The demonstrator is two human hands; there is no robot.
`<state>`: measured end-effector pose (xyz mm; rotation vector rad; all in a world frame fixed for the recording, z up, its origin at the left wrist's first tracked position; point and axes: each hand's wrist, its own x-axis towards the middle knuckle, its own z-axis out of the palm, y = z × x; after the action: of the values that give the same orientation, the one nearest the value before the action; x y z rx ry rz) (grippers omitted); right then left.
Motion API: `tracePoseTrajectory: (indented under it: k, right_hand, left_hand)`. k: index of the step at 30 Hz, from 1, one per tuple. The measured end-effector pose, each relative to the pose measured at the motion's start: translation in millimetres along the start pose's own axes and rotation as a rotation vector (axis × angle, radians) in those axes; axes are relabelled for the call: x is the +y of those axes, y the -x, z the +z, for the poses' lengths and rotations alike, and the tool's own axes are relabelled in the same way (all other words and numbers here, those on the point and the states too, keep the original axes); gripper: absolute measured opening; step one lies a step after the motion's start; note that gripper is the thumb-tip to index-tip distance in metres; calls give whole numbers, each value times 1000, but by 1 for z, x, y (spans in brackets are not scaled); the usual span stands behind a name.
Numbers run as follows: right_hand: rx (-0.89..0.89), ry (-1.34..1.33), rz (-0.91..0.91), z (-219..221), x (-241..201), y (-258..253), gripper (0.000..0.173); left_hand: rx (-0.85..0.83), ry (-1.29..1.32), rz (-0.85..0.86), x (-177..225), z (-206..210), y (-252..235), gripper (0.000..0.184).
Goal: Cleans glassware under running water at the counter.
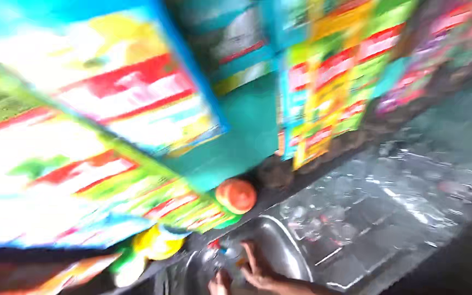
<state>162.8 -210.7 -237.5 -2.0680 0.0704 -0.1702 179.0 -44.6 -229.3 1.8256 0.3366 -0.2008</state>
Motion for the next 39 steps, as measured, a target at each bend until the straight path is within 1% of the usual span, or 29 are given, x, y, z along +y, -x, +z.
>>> tracePoseTrajectory:
  k: [2,3,6,8,10,11,13,14,16,17,18,19,21,24,27,29,30,33,36,39]
  right_hand:
    - [-30,-79,84,-6,8,5,73]
    - [-35,-84,108,-8,12,9,74]
    - [-82,-81,172,-17,19,28,69]
    - [-78,-72,231,-24,27,40,66]
    - [-56,-67,294,-26,36,49,69]
    - [-46,-60,297,-26,38,52,72]
    - [-61,-42,228,-28,35,52,82]
    - [-95,-35,160,-27,31,50,88]
    - [-227,13,62,-26,23,44,100]
    - [-321,69,59,-26,19,38,106]
    - [-390,124,63,-25,16,31,109]
    - [-414,154,57,-24,16,25,108]
    - [-393,183,20,-25,21,15,98]
    - [-384,262,-15,-32,20,1,82]
    - [-394,314,7,-41,9,-16,77]
    - [-396,292,17,-55,3,-20,77]
    - [-387,266,35,-63,1,-19,78]
    - [-291,186,129,-98,-6,2,77]
    - [-135,113,195,-138,-11,38,83]
    - [61,4,153,-186,-23,78,83]
  left_hand:
    - [-61,-25,-25,14,6,8,37]
    - [-96,-42,-1,12,8,9,36]
    - [-179,4,64,-3,16,13,31]
    - [-202,34,72,-7,23,15,31]
    - [-185,101,44,-6,30,19,32]
    - [-170,149,15,-3,33,18,34]
    - [-154,250,-109,5,38,13,41]
    - [-143,310,-211,10,40,7,44]
    - [-110,428,-441,27,42,-7,40]
    - [-96,488,-519,36,42,-14,37]
    - [-107,564,-564,43,40,-20,35]
    - [-120,628,-591,49,39,-26,34]
    - [-168,749,-609,56,34,-35,28]
    - [-193,799,-587,68,32,-46,29]
    - [-197,836,-550,77,37,-49,39]
    - [-169,824,-582,83,34,-47,42]
    - [-125,787,-607,85,31,-46,40]
    - [-94,755,-593,72,13,-43,46]
    - [-22,838,-580,58,9,-43,43]
    - [46,913,-570,62,9,-32,35]
